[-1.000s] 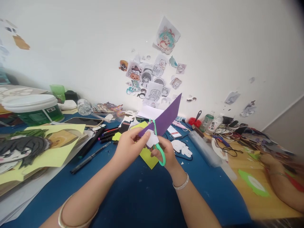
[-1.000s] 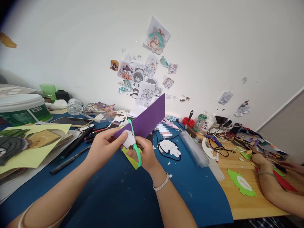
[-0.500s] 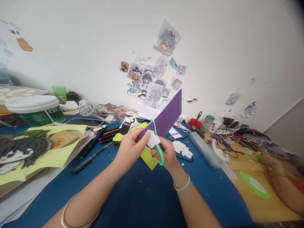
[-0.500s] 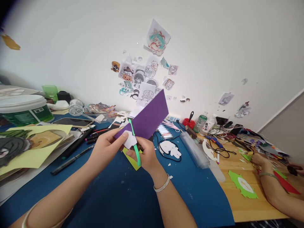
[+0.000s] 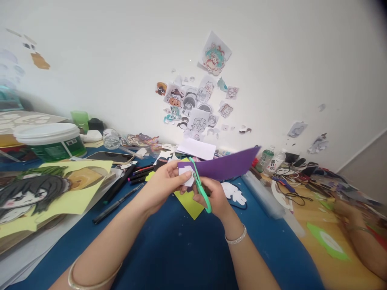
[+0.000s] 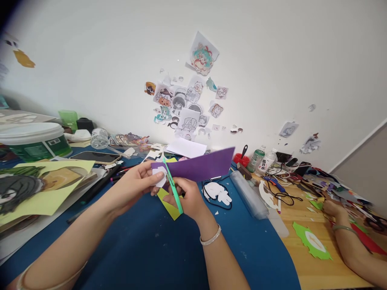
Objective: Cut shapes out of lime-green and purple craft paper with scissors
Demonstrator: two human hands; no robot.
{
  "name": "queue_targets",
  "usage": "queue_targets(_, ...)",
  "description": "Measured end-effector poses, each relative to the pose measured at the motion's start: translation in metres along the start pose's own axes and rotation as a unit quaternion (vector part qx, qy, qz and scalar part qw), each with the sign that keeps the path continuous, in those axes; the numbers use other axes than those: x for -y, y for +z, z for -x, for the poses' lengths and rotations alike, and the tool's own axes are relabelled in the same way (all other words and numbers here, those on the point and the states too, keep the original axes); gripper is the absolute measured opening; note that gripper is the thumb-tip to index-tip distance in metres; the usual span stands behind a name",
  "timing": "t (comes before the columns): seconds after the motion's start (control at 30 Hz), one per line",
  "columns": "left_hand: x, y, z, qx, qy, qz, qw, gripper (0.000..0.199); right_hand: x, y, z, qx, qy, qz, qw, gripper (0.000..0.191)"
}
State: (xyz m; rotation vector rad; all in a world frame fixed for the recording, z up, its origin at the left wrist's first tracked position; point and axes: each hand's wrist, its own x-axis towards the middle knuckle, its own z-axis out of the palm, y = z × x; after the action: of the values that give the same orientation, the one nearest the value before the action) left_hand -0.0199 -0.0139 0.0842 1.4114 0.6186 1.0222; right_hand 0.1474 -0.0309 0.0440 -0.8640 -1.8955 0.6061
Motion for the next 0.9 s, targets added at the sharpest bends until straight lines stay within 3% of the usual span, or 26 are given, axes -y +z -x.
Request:
queue_targets(0.2,0.0010,0.0035,-0.0023,-0.069,0.046,-0.109,0.991,0.021,-0.0023,0.0016,0.0006,0.005,0.010,-0.008,1.000,0.033)
queue_targets(0.4,0.0000,0.0051,-0.0014,-0.060,0.034,-0.149,0.986,0.019,-0.0026,0.0031,-0.0001,-0.012,-0.002,0.003,1.000,0.034)
queue_targets(0.9,0.0030,-0.0031,-0.0031,-0.032,0.022,-0.113,0.993,0.023,-0.0019,0.0067,-0.0005,-0.027,-0.017,0.023,0.999,0.031)
